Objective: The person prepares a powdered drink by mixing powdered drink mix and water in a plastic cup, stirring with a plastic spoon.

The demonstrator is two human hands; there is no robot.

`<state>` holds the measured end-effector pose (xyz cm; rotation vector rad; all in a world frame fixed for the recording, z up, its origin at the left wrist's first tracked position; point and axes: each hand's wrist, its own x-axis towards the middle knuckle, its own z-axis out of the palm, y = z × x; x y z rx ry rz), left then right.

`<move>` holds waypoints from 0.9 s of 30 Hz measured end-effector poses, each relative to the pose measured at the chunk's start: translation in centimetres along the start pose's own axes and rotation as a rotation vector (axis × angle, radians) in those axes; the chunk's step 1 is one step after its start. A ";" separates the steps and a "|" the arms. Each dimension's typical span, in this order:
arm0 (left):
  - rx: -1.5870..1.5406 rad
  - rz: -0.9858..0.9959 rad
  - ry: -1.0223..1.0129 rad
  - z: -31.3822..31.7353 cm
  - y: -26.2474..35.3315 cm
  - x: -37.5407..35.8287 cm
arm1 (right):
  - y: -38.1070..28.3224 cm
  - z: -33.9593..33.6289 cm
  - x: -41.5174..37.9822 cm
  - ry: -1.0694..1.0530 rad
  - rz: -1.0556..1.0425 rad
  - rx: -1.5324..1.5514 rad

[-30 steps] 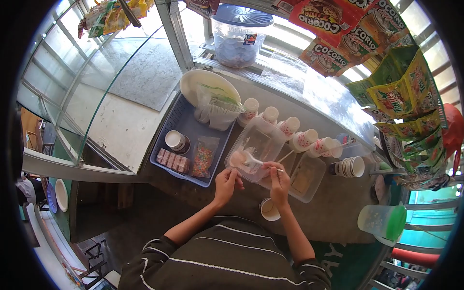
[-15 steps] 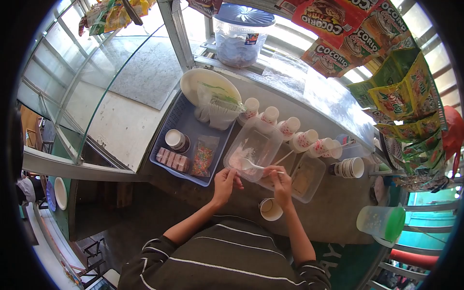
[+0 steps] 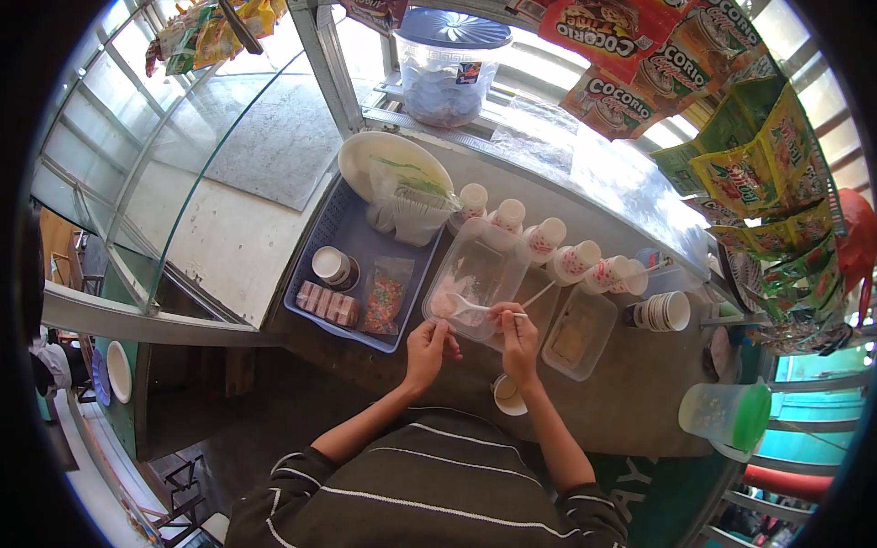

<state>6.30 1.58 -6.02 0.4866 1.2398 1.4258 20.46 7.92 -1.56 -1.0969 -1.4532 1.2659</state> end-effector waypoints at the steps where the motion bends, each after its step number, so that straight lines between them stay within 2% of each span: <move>1: -0.004 -0.007 -0.006 0.0 0.0 0.0 | -0.2 0.0 0.1 0.002 0.001 0.001; 4: -0.068 -0.041 0.003 -0.3 0.1 0.1 | -1.4 -0.3 0.9 0.018 -0.089 -0.113; 6: -0.076 -0.053 -0.012 -0.5 0.4 0.2 | -1.9 -0.9 1.4 -0.104 -0.316 -0.392; 13: -0.079 -0.042 -0.065 -0.3 0.7 0.2 | -2.0 -1.5 2.0 -0.007 -0.298 -0.360; 15: -0.066 -0.039 -0.056 -0.3 0.6 0.4 | -1.9 -2.1 1.6 -0.201 -0.297 -0.370; 16: -0.051 -0.035 -0.045 -0.4 0.5 0.4 | -1.6 -2.5 1.4 -0.203 -0.296 -0.370; 18: -0.053 -0.022 -0.028 -0.4 0.6 0.3 | -0.7 -3.4 1.2 -0.055 -0.172 -0.214; 21: -0.045 0.011 -0.002 -0.3 0.9 0.2 | -0.4 -4.4 1.3 -0.053 -0.102 -0.137; 25: 0.020 0.050 -0.007 -0.1 0.7 0.4 | 0.1 -2.3 0.0 -0.056 -0.001 -0.023; 27: 0.049 0.052 -0.022 0.1 0.8 0.3 | -0.2 -0.8 -0.7 -0.025 0.155 0.110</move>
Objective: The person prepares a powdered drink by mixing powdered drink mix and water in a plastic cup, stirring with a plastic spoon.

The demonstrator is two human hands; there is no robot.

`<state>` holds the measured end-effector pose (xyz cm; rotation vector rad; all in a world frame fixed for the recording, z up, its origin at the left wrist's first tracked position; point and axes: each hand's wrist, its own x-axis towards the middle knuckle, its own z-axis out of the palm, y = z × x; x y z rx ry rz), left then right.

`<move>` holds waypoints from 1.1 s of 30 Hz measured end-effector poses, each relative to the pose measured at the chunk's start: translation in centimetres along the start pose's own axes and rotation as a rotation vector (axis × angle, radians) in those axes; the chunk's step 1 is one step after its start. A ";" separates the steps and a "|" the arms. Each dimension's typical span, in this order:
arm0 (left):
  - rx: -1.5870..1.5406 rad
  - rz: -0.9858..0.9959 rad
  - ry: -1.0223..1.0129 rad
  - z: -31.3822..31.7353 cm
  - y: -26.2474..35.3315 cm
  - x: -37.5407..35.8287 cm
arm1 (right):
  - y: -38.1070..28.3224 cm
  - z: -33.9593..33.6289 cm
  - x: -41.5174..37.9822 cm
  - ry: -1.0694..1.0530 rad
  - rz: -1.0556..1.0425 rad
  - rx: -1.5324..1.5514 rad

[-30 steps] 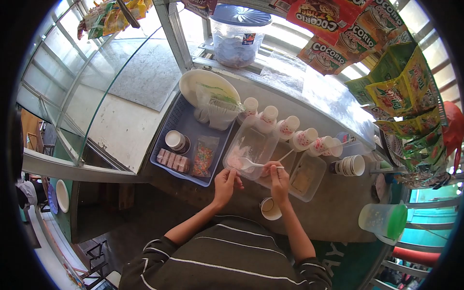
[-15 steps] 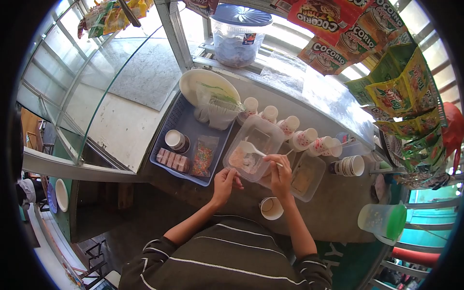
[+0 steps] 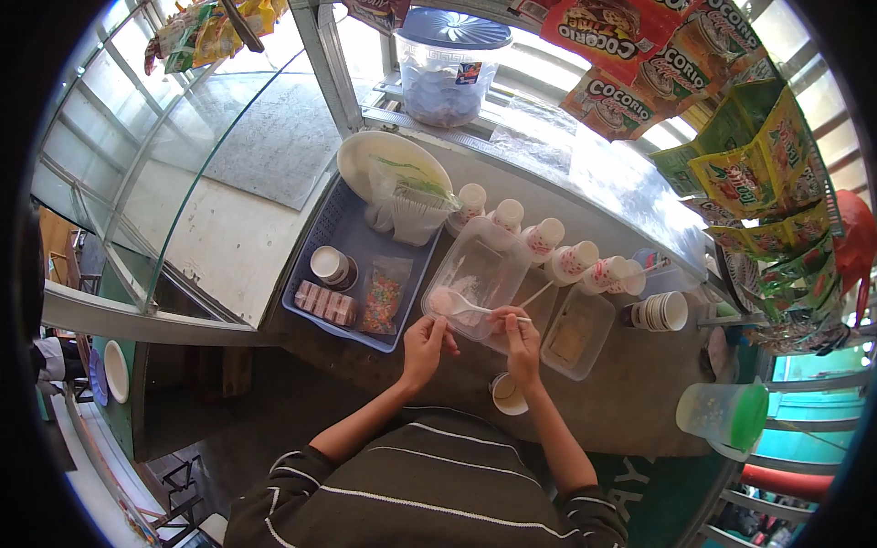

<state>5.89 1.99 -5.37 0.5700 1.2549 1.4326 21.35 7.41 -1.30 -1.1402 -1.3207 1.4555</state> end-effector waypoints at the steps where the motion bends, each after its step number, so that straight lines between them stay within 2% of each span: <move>1: 0.028 0.002 -0.013 0.0 0.1 -0.1 | -0.2 0.3 -0.1 0.001 0.001 0.002; 4: -0.060 -0.028 -0.016 -0.5 -0.1 0.2 | -0.9 0.6 0.2 0.011 -0.118 -0.079; 6: -0.081 -0.030 -0.008 -0.6 -0.1 0.2 | -1.7 0.2 0.7 -0.041 -0.318 -0.392; 7: -0.104 -0.032 0.000 -0.6 -0.1 0.2 | -2.2 0.0 0.8 -0.039 -0.317 -0.393; 9: -0.078 -0.030 -0.002 -0.6 -0.1 0.2 | -3.3 -0.5 1.3 -0.216 -0.464 -0.566; 13: -0.080 -0.025 -0.006 -0.7 -0.5 0.2 | -6.3 -1.6 2.3 -0.134 -0.548 -0.711; 15: -0.116 -0.039 -0.001 -0.5 -0.8 0.1 | -8.4 -1.6 2.3 -0.181 -0.612 -1.009; 16: -0.152 -0.050 0.007 -0.3 -0.9 0.1 | -8.8 -1.2 2.2 -0.150 -0.664 -1.055; 20: -0.268 -0.093 0.000 0.6 -1.2 -0.1 | -9.0 0.8 1.1 -0.232 -0.748 -1.157; 22: -0.401 -0.173 0.001 0.7 -1.4 -0.1 | -9.8 1.2 1.1 -0.191 -0.776 -1.158; 29: -0.452 -0.189 -0.017 0.5 -1.7 -0.1 | -9.8 1.3 1.5 -0.163 -0.856 -1.179; 33: -0.420 -0.198 -0.024 0.6 -1.4 -0.4 | -9.0 1.1 1.7 -0.177 -0.821 -1.210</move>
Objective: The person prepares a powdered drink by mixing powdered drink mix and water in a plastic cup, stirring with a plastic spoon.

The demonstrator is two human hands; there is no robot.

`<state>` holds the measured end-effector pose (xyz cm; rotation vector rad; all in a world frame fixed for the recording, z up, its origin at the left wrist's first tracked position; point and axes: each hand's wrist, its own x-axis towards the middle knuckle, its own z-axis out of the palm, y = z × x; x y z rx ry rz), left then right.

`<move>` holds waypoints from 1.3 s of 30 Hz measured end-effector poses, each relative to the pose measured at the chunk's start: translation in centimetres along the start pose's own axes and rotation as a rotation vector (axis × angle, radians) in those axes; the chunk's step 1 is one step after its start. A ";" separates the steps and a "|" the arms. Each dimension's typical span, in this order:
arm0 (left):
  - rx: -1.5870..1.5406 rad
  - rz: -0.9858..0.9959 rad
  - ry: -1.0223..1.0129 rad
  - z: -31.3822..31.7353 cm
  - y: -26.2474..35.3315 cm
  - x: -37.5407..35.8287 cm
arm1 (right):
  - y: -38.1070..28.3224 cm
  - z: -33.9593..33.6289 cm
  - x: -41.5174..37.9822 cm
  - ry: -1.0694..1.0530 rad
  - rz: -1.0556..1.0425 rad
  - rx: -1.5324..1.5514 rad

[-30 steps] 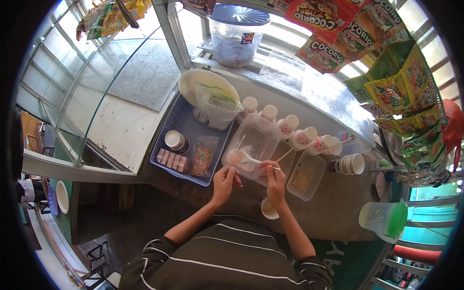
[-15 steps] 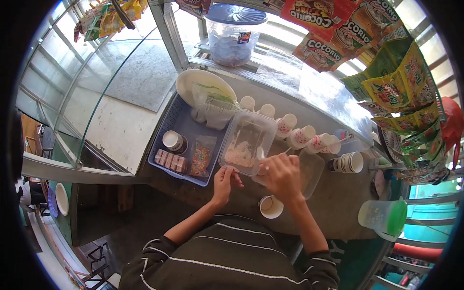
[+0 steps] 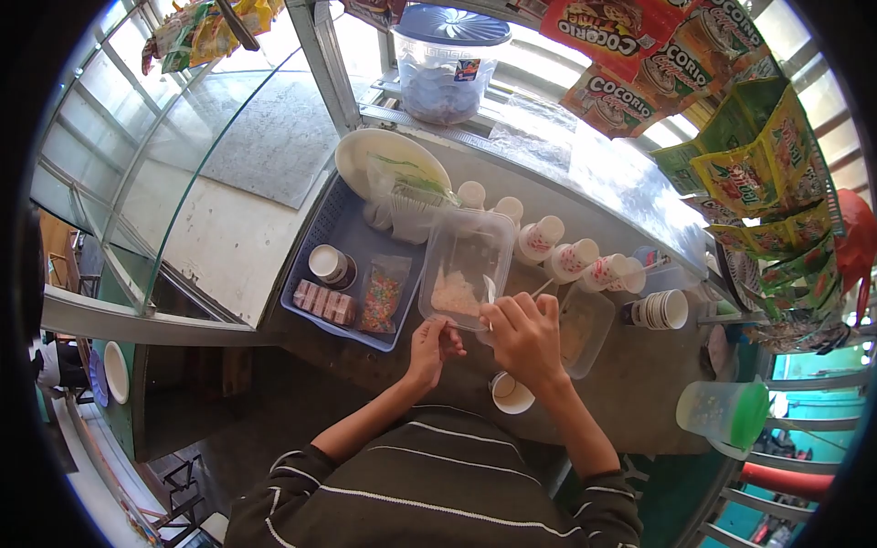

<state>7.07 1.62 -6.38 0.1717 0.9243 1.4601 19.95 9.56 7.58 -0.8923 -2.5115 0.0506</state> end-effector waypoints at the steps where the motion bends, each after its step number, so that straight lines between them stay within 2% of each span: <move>1: 0.014 0.006 0.003 0.0 0.0 0.1 | -0.1 -0.3 -0.1 0.027 -0.012 -0.012; 9: 0.088 0.028 0.004 0.4 0.1 -0.1 | -0.1 -0.1 -0.2 0.004 0.007 0.008; 15: 0.145 0.091 0.007 0.7 0.1 -0.4 | 0.5 0.8 0.0 0.007 0.100 0.093; 18: 0.187 0.133 0.008 0.7 0.0 -0.6 | 0.9 1.4 -0.5 0.045 0.194 0.218; 20: 0.202 0.147 0.012 0.7 -0.1 -0.7 | 1.4 2.1 -1.2 0.074 0.404 0.367; 21: 0.209 0.152 0.014 0.6 -0.1 -0.6 | 1.6 2.6 -1.4 0.073 0.404 0.367; 23: 0.215 0.152 0.014 0.5 -0.2 -0.7 | 1.8 3.2 -1.8 0.124 0.614 0.606; 26: 0.212 0.141 0.024 0.5 -0.1 -0.5 | 1.6 3.0 -1.6 0.155 0.532 0.578; 30: 0.191 0.118 0.052 0.4 0.1 -0.4 | 1.3 1.6 -0.7 0.174 0.561 0.568; 32: 0.188 0.116 0.049 0.4 0.1 -0.4 | 1.3 1.4 -0.6 0.110 0.354 0.269; 35: 0.195 0.133 0.027 0.3 -0.2 -0.3 | 0.6 2.3 -0.8 0.043 0.384 0.380; 39: 0.203 0.111 0.042 0.3 0.0 -0.6 | 0.4 2.2 -0.5 0.054 0.423 0.465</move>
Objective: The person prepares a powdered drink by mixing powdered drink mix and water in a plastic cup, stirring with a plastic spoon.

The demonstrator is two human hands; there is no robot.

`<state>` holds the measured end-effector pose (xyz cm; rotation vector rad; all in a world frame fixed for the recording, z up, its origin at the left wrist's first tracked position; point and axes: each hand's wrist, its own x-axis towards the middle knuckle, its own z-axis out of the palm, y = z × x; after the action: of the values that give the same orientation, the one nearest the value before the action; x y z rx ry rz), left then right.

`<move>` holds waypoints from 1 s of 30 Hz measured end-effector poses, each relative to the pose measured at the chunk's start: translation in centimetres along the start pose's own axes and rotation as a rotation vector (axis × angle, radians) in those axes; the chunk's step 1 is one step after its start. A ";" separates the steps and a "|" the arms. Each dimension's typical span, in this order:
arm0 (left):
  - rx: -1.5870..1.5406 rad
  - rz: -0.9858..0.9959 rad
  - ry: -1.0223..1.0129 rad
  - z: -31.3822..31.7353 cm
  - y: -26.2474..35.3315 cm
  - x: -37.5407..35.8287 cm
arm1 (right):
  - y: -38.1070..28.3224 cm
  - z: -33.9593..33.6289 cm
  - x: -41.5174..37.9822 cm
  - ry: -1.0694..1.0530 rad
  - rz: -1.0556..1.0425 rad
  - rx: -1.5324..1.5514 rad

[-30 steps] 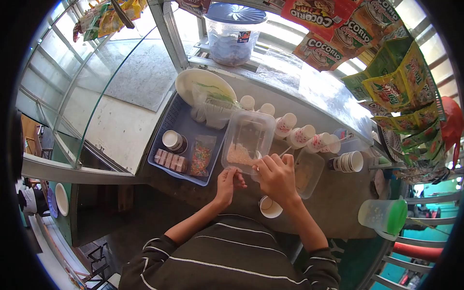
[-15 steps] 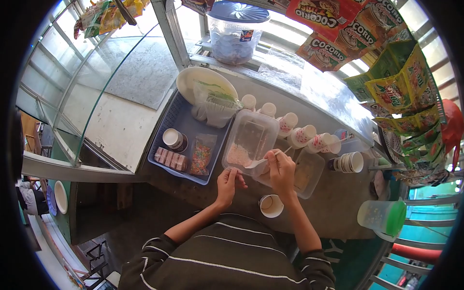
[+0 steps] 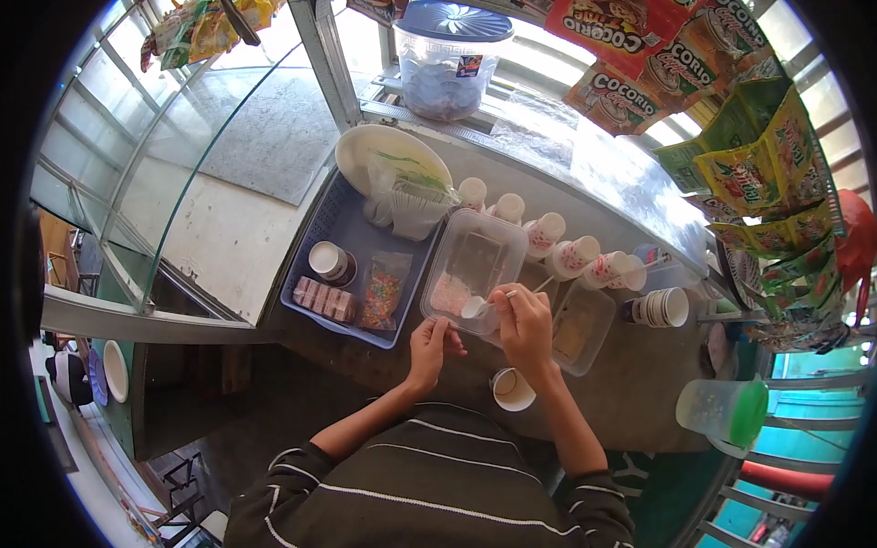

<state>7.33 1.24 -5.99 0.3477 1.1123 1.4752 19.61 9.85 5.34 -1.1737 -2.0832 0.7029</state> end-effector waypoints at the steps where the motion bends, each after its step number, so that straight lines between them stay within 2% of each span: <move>1: 0.010 -0.003 0.003 0.0 0.2 0.0 | 0.3 -0.2 0.1 -0.002 -0.029 0.010; 3: 0.013 -0.001 -0.002 -0.2 0.3 -0.1 | 1.5 -0.5 -0.1 -0.003 -0.064 0.023; 6: 0.021 0.008 -0.008 -0.4 0.5 -0.1 | 3.4 0.1 -1.7 -0.055 -0.003 0.153; 8: 0.029 0.011 -0.011 -0.5 0.6 -0.1 | 3.2 0.9 -2.5 -0.041 0.218 0.496; 11: 0.088 0.011 -0.040 -0.3 0.6 0.0 | 2.0 1.0 -2.7 -0.079 0.344 0.482; 12: 0.082 0.015 -0.028 -0.2 0.6 0.1 | 2.0 0.9 -2.7 -0.076 0.346 0.482; 14: 0.078 0.018 -0.023 -0.1 0.7 0.2 | 2.2 0.4 -2.3 0.003 0.093 0.306; 15: 0.080 0.015 -0.013 -0.2 0.9 0.2 | 2.0 0.1 -1.9 0.008 0.094 0.304; 17: 0.083 0.013 -0.004 -0.1 1.0 0.2 | 1.4 -0.7 -1.2 -0.085 -0.137 0.071; 18: 0.076 0.013 -0.011 -0.1 1.1 0.2 | 1.6 -0.6 -1.3 -0.083 -0.139 0.071; 20: 0.067 0.017 -0.013 -0.1 1.3 0.3 | 2.2 -0.2 -1.5 0.004 0.016 0.197; 23: 0.057 0.022 -0.036 -0.2 1.3 0.3 | 2.4 0.0 -1.5 -0.091 -0.087 0.150; 27: 0.064 0.046 -0.004 -0.6 1.1 0.5 | 3.5 -0.7 -2.0 -0.053 -0.096 0.136; 29: 0.051 0.052 0.007 -0.8 1.1 0.5 | 5.3 -0.9 -2.6 0.037 0.142 0.349; 30: 0.049 0.057 0.016 -0.7 1.3 0.4 | 5.7 -0.9 -2.7 0.054 0.133 0.390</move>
<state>5.86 1.49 -5.49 0.4048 1.1615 1.5051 24.41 10.25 1.16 -1.0981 -1.7322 1.0716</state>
